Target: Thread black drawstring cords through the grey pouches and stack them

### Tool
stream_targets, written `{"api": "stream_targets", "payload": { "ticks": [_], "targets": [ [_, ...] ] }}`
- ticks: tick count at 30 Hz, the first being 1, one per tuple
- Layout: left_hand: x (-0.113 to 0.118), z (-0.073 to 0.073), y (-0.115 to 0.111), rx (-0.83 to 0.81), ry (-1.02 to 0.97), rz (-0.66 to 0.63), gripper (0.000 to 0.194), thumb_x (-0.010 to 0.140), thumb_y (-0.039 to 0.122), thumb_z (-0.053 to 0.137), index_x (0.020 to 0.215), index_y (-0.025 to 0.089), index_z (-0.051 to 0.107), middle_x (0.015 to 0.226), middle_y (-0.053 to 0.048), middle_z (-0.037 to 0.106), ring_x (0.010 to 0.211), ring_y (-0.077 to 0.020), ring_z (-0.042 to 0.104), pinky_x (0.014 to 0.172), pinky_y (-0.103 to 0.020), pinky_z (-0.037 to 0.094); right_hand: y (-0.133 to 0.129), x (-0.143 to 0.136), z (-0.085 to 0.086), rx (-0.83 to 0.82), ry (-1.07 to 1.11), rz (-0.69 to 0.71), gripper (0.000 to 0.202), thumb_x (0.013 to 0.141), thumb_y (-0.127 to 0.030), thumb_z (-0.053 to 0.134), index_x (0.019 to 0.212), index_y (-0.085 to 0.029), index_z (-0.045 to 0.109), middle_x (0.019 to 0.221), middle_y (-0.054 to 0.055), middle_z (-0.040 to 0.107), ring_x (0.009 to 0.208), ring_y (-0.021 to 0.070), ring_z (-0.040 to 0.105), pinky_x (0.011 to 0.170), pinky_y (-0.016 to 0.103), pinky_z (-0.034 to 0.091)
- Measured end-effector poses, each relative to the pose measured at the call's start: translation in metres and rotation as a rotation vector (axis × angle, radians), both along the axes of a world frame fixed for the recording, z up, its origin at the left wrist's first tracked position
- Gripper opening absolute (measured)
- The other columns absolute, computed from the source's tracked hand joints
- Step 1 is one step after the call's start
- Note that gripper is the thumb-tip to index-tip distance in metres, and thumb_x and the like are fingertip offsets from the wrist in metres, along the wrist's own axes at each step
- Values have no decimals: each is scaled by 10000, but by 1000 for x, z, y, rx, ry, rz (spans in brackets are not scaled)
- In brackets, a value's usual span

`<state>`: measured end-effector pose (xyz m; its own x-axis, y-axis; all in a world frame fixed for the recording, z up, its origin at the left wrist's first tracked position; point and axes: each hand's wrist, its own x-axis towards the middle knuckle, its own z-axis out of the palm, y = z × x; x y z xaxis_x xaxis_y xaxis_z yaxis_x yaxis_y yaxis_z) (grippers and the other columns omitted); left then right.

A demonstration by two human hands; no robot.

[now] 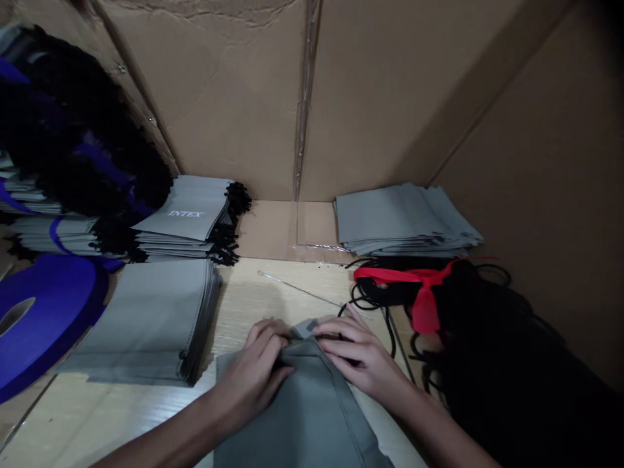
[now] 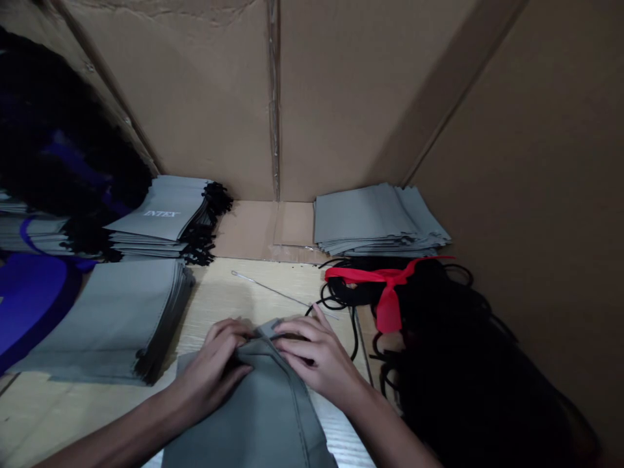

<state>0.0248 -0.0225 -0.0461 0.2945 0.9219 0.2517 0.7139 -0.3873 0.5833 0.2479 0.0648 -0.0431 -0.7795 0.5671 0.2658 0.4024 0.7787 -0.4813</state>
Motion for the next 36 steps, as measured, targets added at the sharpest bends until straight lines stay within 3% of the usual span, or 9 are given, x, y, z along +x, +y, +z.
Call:
{"api": "stream_targets", "payload": {
  "ticks": [3, 8, 11, 14, 19, 25, 28, 33, 36],
  "targets": [
    [-2, -7, -2, 8, -46, -41, 139, 859, 138, 486, 972, 209, 450, 951, -57, 566, 1073, -207, 477, 960, -396, 436, 3, 2, 0, -70, -38, -105, 314, 917, -272, 422, 1182, -296, 589, 1192, 60, 614, 1106, 207, 556, 1066, 551, 215],
    [-2, -6, -4, -2, -52, -29, 449, 844, 134, 510, 1261, 189, 351, 1134, -110, 546, 1136, -218, 469, 956, -399, 454, 6, 2, -5, 4, -200, -53, 353, 869, -361, 523, 1221, -363, 549, 1349, 55, 496, 1238, 281, 437, 1003, 617, 274],
    [0, 0, -2, 46, 8, -130, 234, 860, 115, 487, 1077, 196, 518, 970, -62, 602, 1093, -210, 494, 995, -420, 419, 4, 1, -7, 27, -181, -18, 311, 891, -315, 500, 1191, -347, 574, 1333, 49, 514, 1249, 257, 426, 1010, 585, 292],
    [0, 2, -1, 75, 112, -61, 130, 851, 122, 501, 963, 168, 550, 1152, -108, 552, 1249, -268, 367, 1022, -459, 394, 1, 2, -7, 57, -82, 47, 279, 906, -208, 462, 1110, -306, 625, 1220, 41, 604, 1198, 212, 479, 1061, 545, 240],
    [-3, -3, -1, 109, 157, -71, 161, 883, 135, 470, 1034, 174, 511, 1169, -82, 593, 1266, -246, 383, 1076, -511, 320, 4, 8, -5, 77, 41, -8, 338, 903, -182, 454, 1211, -284, 545, 1155, 40, 636, 1119, 173, 536, 1097, 494, 198],
    [-6, 0, -5, 185, 121, -187, 295, 892, 63, 422, 1171, 140, 476, 1197, -90, 601, 1288, -218, 379, 1068, -424, 364, 6, 9, -4, 123, -210, -24, 604, 799, -95, 475, 1361, -295, 380, 1349, 50, 497, 1235, 233, 435, 1071, 582, 156],
    [-5, 0, -4, 151, 42, -213, 287, 891, 59, 422, 1149, 162, 493, 1103, -75, 637, 1156, -190, 515, 995, -369, 442, 4, 8, -3, 146, -219, -25, 663, 785, -78, 469, 1400, -269, 315, 1351, 56, 496, 1239, 221, 427, 1090, 564, 117],
    [-2, 2, -2, 71, -16, -125, 489, 889, 132, 460, 1350, 139, 299, 1048, -115, 628, 1024, -189, 575, 866, -335, 521, 1, 7, -3, 133, -188, -9, 506, 806, -93, 492, 1273, -287, 497, 1302, 50, 544, 1211, 224, 455, 1084, 571, 142],
    [-1, 9, -2, 39, 101, -186, 372, 890, 125, 455, 1255, 194, 440, 1093, -90, 611, 1175, -205, 483, 975, -371, 459, -2, 4, -3, 114, -172, 16, 449, 797, -89, 528, 1208, -269, 556, 1274, 51, 572, 1227, 233, 442, 1084, 569, 152]
  ]
}}
